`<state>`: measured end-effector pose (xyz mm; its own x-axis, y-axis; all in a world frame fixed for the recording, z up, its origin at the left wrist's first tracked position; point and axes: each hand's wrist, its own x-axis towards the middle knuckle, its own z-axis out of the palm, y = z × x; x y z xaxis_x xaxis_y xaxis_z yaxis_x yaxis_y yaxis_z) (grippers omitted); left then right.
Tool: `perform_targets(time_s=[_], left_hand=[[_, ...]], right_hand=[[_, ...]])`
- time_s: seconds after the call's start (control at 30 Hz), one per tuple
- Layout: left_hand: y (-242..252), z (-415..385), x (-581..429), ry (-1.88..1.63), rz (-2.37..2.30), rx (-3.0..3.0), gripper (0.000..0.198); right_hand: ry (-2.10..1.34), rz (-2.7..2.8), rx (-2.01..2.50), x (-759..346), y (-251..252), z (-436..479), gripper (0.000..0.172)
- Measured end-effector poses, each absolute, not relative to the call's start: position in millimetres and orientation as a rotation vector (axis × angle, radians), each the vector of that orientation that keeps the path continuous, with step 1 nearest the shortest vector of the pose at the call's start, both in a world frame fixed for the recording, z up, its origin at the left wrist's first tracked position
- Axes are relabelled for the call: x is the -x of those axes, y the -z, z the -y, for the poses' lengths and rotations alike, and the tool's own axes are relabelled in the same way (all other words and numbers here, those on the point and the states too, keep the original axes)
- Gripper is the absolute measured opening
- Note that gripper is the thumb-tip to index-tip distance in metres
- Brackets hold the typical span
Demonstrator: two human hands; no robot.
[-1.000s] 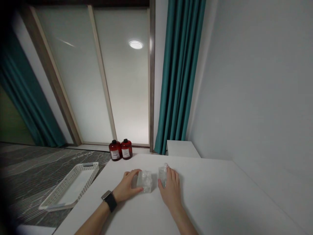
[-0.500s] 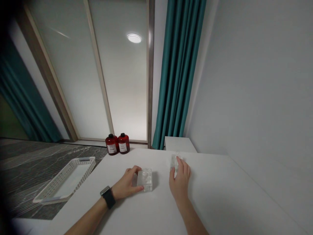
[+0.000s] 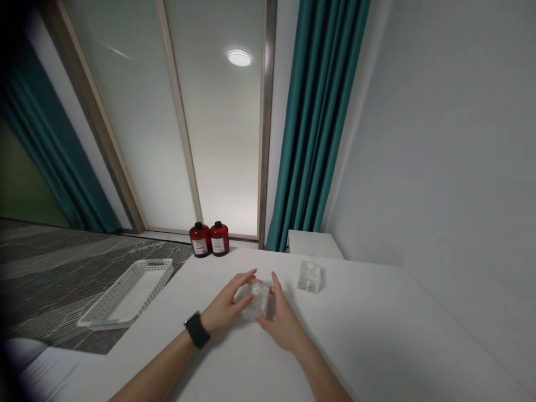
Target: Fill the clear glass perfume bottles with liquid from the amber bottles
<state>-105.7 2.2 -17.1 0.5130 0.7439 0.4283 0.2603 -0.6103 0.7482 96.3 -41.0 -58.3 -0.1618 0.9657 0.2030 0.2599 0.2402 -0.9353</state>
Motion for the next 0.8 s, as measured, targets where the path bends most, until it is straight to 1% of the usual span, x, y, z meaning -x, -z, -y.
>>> perform_targets(time_s=[0.07,0.2,0.33,0.47,0.53,0.67,0.8], left_hand=[[18,-1,103,-0.978,-0.8,-2.083,0.049],[17,-1,100,-0.982,-0.812,-1.979,0.036],[15,2,95,-1.059,-0.887,-1.93,0.023],[13,7,89,-1.106,-0.975,-1.905,0.022],[11,8,90,-1.134,-1.009,-1.902,0.032],[6,6,101,-1.179,-0.974,-1.888,0.066],[7,2,112,-1.128,-0.9,-1.872,0.086]], right_hand=[[-0.973,1.608,1.149,-93,58,41,0.106],[-0.994,1.598,1.158,-90,55,42,0.108],[-0.97,1.612,1.208,-87,55,45,0.109],[-0.903,1.612,1.265,-82,58,46,0.112],[-0.89,1.624,1.28,-82,58,46,0.113],[-0.854,1.622,1.27,-90,58,44,0.11],[-0.882,1.649,1.2,-102,57,42,0.109]])
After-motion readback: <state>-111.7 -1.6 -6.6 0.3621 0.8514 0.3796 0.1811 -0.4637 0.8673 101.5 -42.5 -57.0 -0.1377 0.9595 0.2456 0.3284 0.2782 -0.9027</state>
